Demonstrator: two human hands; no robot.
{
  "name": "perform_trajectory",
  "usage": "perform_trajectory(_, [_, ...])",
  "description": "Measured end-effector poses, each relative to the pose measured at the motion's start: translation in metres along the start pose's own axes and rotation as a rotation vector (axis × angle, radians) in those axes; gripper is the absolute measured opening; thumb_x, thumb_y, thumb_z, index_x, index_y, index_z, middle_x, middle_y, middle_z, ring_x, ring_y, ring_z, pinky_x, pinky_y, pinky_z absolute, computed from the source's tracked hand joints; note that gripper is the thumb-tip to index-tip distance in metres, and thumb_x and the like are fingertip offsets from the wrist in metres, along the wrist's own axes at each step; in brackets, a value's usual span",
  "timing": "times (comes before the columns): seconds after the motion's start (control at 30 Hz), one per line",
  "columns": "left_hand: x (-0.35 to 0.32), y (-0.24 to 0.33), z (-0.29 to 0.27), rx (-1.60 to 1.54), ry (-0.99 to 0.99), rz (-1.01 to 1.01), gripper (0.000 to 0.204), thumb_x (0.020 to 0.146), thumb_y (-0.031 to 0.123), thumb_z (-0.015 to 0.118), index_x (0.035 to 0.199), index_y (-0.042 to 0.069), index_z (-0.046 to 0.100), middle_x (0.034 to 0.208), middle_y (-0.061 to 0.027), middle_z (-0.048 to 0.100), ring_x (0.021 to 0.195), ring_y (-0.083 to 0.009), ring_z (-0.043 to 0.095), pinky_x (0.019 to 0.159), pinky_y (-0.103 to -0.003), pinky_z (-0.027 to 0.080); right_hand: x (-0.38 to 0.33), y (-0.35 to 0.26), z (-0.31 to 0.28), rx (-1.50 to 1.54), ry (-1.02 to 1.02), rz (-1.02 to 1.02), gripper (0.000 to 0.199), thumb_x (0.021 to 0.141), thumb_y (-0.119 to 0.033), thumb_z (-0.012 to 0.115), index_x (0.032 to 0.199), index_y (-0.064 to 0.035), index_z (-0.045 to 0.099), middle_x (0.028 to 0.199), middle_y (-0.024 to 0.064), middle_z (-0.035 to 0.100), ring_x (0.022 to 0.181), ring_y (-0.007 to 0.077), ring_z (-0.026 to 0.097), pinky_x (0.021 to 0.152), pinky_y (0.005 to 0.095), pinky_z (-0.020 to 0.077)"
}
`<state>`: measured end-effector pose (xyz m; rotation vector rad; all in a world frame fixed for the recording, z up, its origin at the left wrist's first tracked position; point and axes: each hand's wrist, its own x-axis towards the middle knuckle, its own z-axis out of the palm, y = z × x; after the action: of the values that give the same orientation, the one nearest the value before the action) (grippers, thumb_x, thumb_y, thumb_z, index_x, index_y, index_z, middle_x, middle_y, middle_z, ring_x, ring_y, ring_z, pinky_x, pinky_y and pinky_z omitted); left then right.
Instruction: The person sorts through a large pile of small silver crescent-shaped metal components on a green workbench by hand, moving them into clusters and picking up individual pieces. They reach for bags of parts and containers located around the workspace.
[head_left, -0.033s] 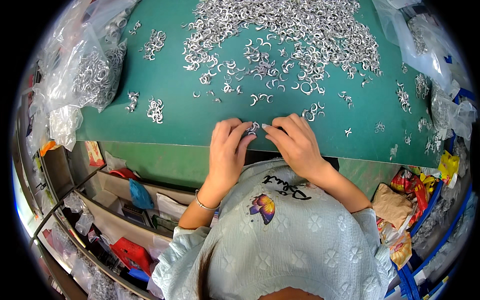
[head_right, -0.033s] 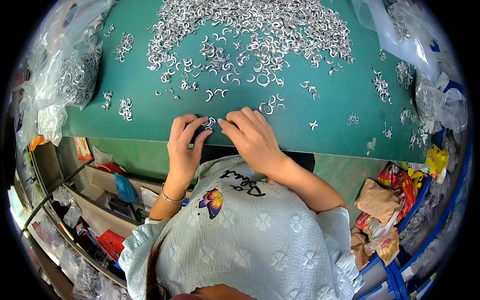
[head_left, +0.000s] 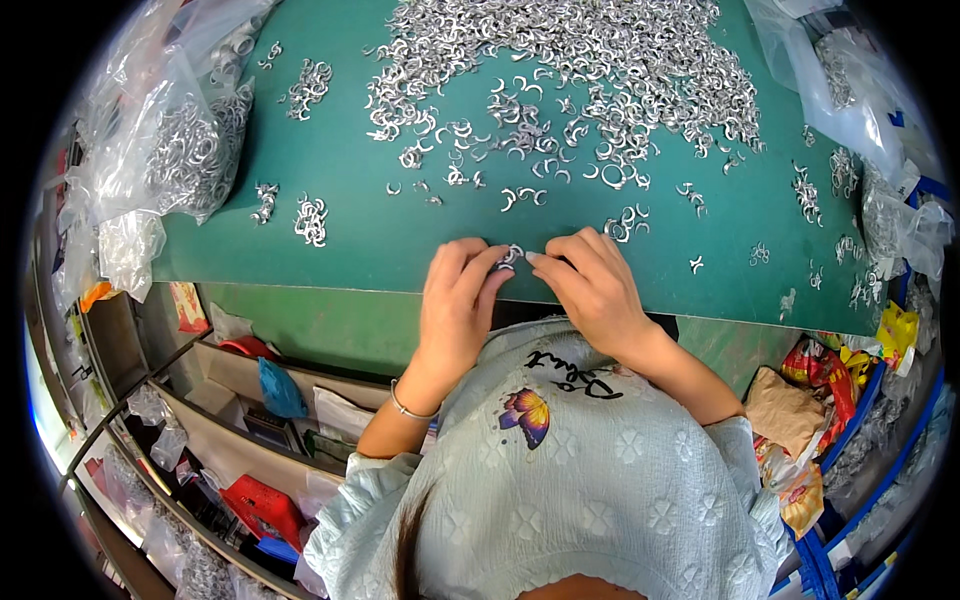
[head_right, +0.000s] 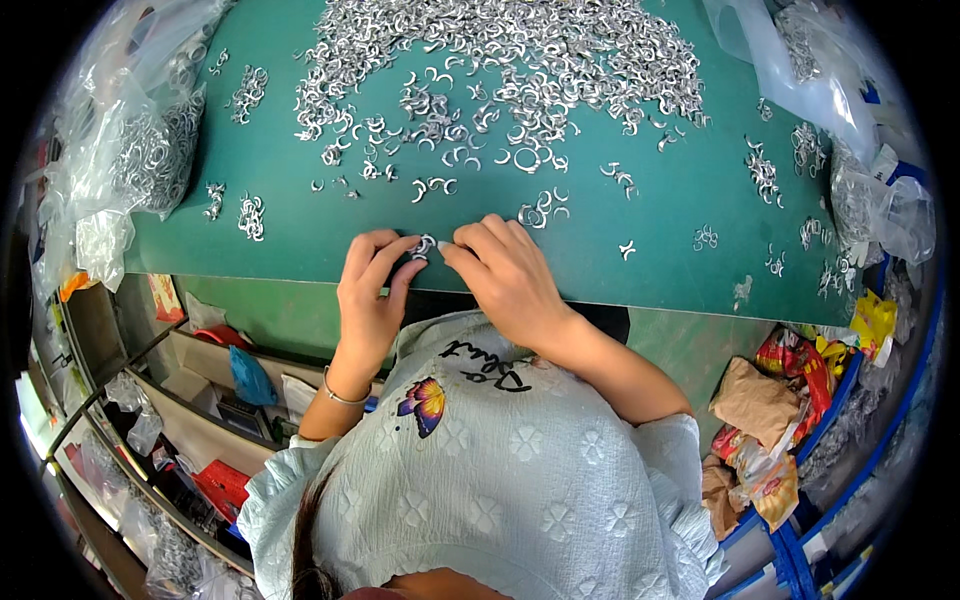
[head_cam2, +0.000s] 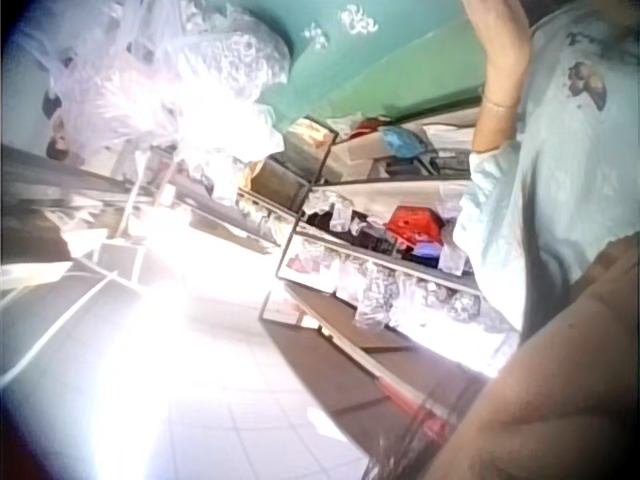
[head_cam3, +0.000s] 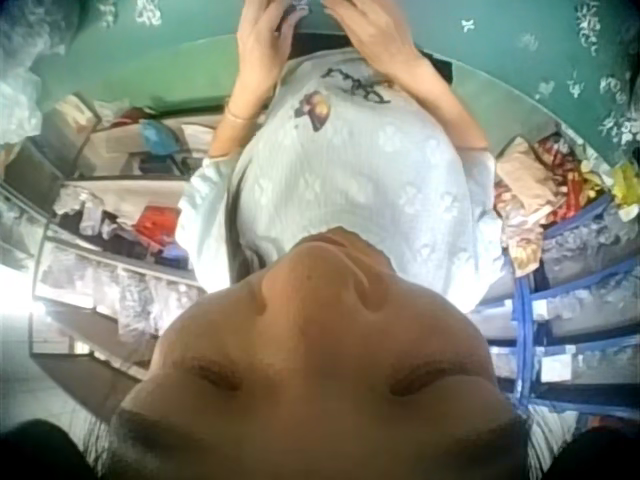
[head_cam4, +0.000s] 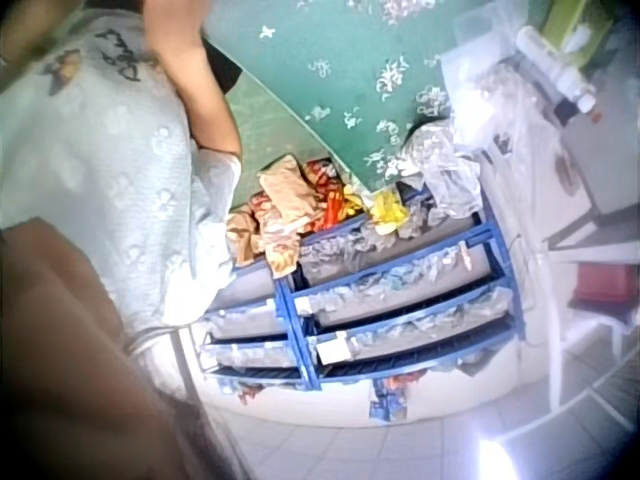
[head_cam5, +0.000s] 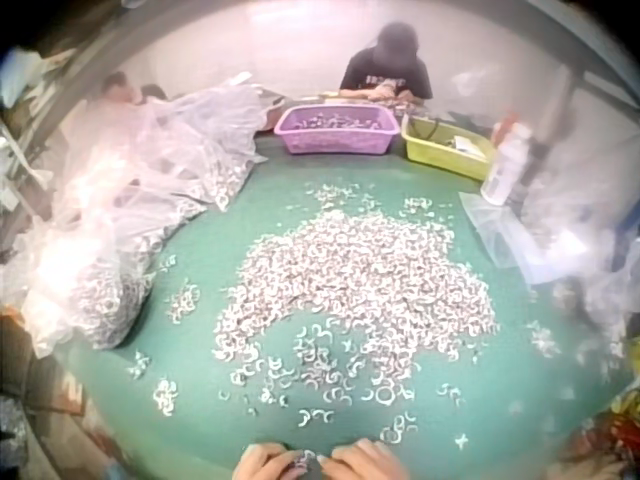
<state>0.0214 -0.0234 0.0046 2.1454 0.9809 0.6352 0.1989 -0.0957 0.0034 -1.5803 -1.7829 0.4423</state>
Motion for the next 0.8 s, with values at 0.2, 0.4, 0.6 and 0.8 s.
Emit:
perform_trajectory(0.2, [0.001, 0.008, 0.014, -0.211, 0.059, -0.009, 0.031, 0.075, -0.008, 0.073, 0.103, 0.001, 0.064, 0.093, -0.0099, 0.063, 0.077, -0.0209, 0.061, 0.068, -0.029, 0.049, -0.007, 0.005, -0.011, 0.057, 0.002, 0.025, 0.036, 0.075, -0.008, 0.072, 0.109, 0.001, 0.064, 0.111, 0.0117, 0.059, 0.103, 0.029, 0.056, 0.083, 0.0401, 0.0462])
perform_trajectory(0.4, [0.001, 0.005, 0.005, -0.147, 0.291, -0.096, 0.026, 0.082, -0.015, 0.063, 0.105, -0.003, 0.061, 0.093, -0.0106, 0.062, 0.077, -0.0158, 0.058, 0.068, -0.026, 0.048, -0.008, -0.001, 0.007, -0.107, -0.17, -0.184, 0.047, 0.081, -0.013, 0.066, 0.124, 0.0051, 0.057, 0.139, 0.0155, 0.051, 0.134, 0.0322, 0.044, 0.108, 0.0454, 0.0373])
perform_trajectory(0.6, [0.002, 0.01, 0.006, -0.068, 0.228, -0.033, 0.02, 0.081, -0.014, 0.064, 0.097, -0.002, 0.066, 0.094, -0.0114, 0.061, 0.079, -0.0201, 0.059, 0.066, -0.028, 0.049, -0.031, 0.004, -0.02, -0.323, -0.361, -0.225, 0.053, 0.086, -0.011, 0.055, 0.136, 0.0038, 0.048, 0.146, 0.0155, 0.044, 0.139, 0.0286, 0.039, 0.113, 0.0433, 0.0336])
perform_trajectory(0.8, [0.006, 0.015, 0.015, -0.061, 0.209, 0.026, 0.018, 0.082, -0.013, 0.063, 0.097, -0.002, 0.066, 0.094, -0.0099, 0.062, 0.077, -0.0165, 0.056, 0.065, -0.026, 0.046, -0.065, 0.013, -0.047, -0.305, -0.288, 0.009, 0.062, 0.085, -0.018, 0.065, 0.139, 0.0034, 0.044, 0.148, 0.0145, 0.042, 0.14, 0.0286, 0.037, 0.113, 0.0437, 0.0336])
